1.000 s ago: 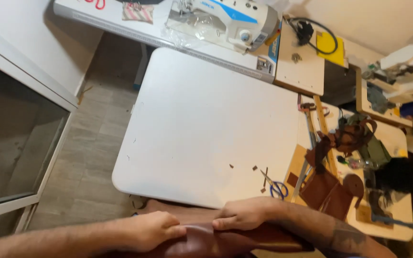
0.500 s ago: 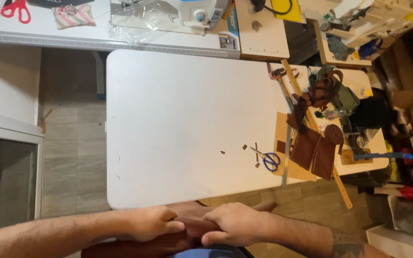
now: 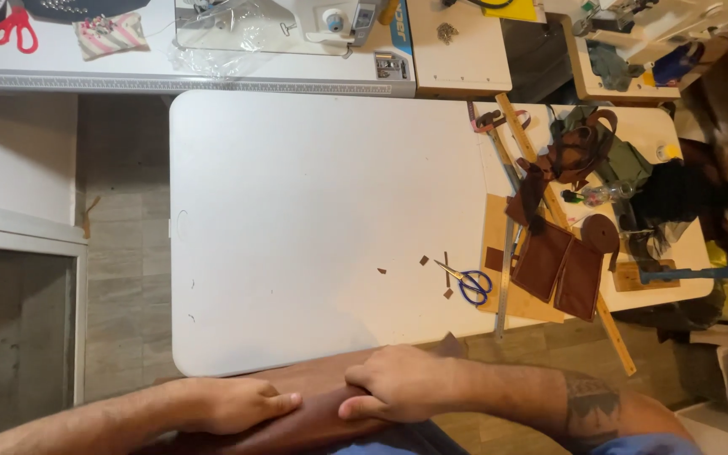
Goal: Unfolding a large piece of green fabric and cutting it into specific shapes using scissors on a workshop table.
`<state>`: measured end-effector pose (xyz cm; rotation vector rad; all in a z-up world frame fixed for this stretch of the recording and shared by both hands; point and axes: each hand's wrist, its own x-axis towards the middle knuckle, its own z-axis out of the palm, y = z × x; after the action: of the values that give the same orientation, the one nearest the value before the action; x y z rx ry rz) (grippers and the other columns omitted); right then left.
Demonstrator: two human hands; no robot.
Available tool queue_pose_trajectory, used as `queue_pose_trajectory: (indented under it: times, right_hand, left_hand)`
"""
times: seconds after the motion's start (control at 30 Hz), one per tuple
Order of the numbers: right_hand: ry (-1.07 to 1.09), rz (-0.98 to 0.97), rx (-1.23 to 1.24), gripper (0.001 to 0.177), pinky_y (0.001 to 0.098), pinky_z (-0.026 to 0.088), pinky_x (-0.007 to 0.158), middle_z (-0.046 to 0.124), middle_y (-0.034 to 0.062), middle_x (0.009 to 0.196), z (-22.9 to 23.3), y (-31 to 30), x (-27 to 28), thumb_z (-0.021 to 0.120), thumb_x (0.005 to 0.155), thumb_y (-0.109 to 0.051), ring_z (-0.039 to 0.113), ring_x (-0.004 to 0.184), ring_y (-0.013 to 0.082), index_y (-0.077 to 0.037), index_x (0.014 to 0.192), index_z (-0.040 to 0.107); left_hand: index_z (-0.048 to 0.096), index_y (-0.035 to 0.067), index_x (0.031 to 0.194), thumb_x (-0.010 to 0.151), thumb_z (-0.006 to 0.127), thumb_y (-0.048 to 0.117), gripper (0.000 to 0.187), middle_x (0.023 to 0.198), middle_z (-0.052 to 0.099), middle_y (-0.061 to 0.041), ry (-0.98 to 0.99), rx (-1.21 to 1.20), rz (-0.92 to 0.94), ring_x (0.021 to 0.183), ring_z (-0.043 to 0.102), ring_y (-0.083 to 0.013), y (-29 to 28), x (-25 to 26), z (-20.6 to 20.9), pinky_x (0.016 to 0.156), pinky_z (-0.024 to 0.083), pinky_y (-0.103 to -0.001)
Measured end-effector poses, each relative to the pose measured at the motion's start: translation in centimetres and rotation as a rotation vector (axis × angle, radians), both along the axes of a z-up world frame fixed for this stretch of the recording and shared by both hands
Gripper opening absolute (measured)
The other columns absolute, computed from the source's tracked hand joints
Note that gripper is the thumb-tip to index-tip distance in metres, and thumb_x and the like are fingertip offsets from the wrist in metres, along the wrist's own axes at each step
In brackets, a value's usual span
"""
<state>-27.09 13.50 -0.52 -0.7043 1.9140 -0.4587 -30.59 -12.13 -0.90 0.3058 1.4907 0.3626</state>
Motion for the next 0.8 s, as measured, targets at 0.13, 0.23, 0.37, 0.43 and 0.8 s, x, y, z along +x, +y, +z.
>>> queue_pose_trajectory:
  times: [0.13,0.23,0.37,0.43,0.8]
  right_hand:
    - [-0.502,-0.349,-0.015,0.062,0.0311,0.049,0.088,0.068,0.0020,0.102,-0.1,1.0,-2.0,0.031,0.106,-0.057,0.060,0.091,0.0143,-0.007,0.102,0.067]
    - [-0.607,-0.330,0.010,0.082,0.0303,0.048,0.102,0.069,0.0067,0.125,-1.0,2.2,-2.8,0.023,0.096,-0.067,0.063,0.108,0.0175,-0.005,0.127,0.065]
    - [-0.066,0.023,0.040,0.063,0.0487,0.046,0.088,0.068,0.0190,0.114,1.1,2.1,-2.3,0.036,0.097,-0.063,0.064,0.106,0.0393,-0.009,0.120,0.058]
    - [-0.036,-0.079,0.196,0.061,0.0521,0.047,0.080,0.067,0.0232,0.100,0.8,1.9,-2.0,0.041,0.097,-0.067,0.064,0.093,0.0431,-0.011,0.113,0.060]
    - [-0.054,0.005,0.100,0.059,0.0499,0.046,0.082,0.071,0.0159,0.107,-2.1,1.1,-1.5,0.034,0.100,-0.061,0.065,0.099,0.0374,-0.011,0.107,0.063]
  left_hand:
    - [0.064,0.017,0.104,0.103,0.038,0.064,0.054,0.113,0.072,-0.010,0.330,0.219,-0.134,0.107,0.066,-0.0309,1.8,-0.6,2.3,0.091,0.045,-0.044]
    - [0.054,0.014,0.103,0.097,0.064,0.069,0.057,0.102,0.070,-0.011,0.537,0.321,-0.161,0.093,0.065,-0.0386,2.2,2.6,-0.5,0.081,0.049,-0.052]
    - [0.066,0.017,0.106,0.095,0.063,0.052,0.037,0.105,0.075,-0.010,0.381,0.169,-0.001,0.099,0.070,-0.0301,3.0,-0.3,-0.7,0.084,0.053,-0.042]
    - [0.067,0.020,0.129,0.100,0.044,0.058,0.052,0.116,0.075,0.001,0.007,0.076,0.054,0.095,0.067,-0.0128,3.2,-2.8,1.1,0.083,0.050,-0.029]
    - [0.057,0.023,0.141,0.099,0.035,0.063,0.062,0.150,0.053,0.003,-0.033,0.044,0.123,0.133,0.052,-0.0140,3.1,-0.8,0.2,0.113,0.035,-0.030]
